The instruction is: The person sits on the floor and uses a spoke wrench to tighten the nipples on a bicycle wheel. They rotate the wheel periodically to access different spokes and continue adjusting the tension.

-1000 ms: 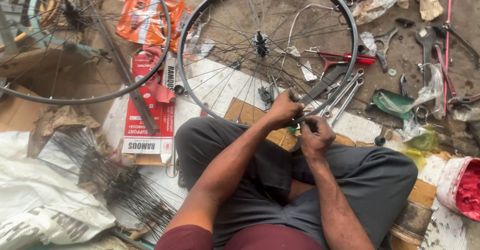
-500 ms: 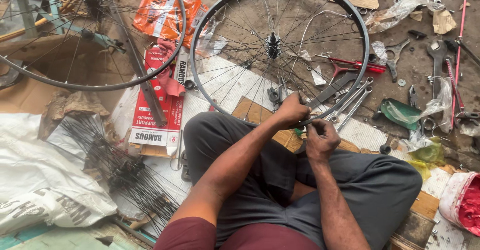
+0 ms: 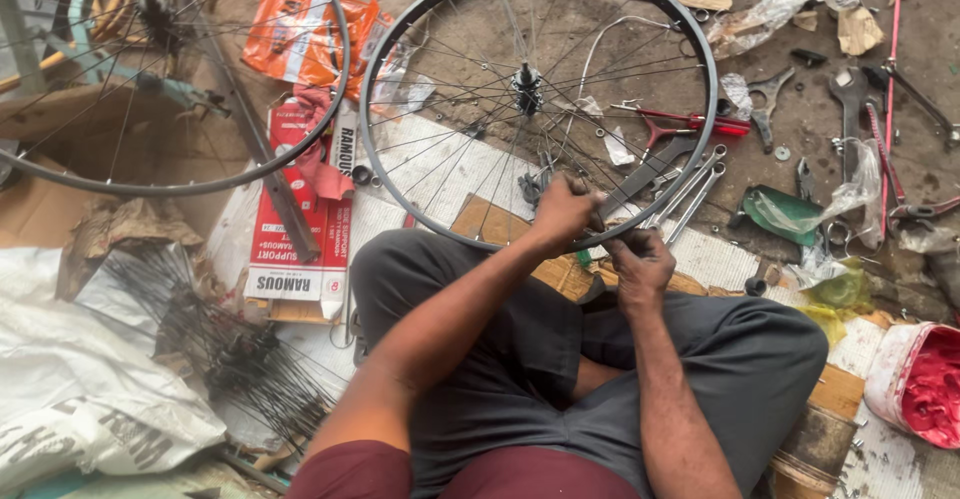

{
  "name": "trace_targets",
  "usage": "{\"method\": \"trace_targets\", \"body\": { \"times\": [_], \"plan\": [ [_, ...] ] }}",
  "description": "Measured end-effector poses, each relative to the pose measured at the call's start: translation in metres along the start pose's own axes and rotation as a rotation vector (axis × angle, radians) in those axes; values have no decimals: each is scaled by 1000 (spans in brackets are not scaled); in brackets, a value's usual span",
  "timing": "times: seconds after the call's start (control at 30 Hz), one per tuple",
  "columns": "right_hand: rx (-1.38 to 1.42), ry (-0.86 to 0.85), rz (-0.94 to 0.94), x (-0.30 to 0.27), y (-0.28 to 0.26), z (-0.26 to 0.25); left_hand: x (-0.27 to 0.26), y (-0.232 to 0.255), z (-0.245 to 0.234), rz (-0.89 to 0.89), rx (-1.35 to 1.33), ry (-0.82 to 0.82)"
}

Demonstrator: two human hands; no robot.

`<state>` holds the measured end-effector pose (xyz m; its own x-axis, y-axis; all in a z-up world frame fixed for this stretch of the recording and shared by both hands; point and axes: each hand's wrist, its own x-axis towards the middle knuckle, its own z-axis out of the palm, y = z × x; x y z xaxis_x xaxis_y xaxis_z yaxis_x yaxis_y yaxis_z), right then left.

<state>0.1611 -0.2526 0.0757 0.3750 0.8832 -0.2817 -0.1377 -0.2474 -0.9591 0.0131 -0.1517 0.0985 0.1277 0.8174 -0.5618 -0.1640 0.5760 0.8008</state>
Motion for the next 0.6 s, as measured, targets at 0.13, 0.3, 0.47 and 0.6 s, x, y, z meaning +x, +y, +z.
{"method": "trace_targets", "body": {
  "times": [0.13,0.3,0.47,0.6],
  "plan": [
    [15,-149,-77,9,-16,-5,-5,13,1,300,725,-199],
    [-58,-223,-128,18,-17,-9,-2,43,-8,-16,712,-689],
    [-2,-276,56,34,-15,-25,9,13,12,155,976,-490],
    [-68,-248,17,38,-16,-23,21,12,4,78,665,-566]
  ]
}}
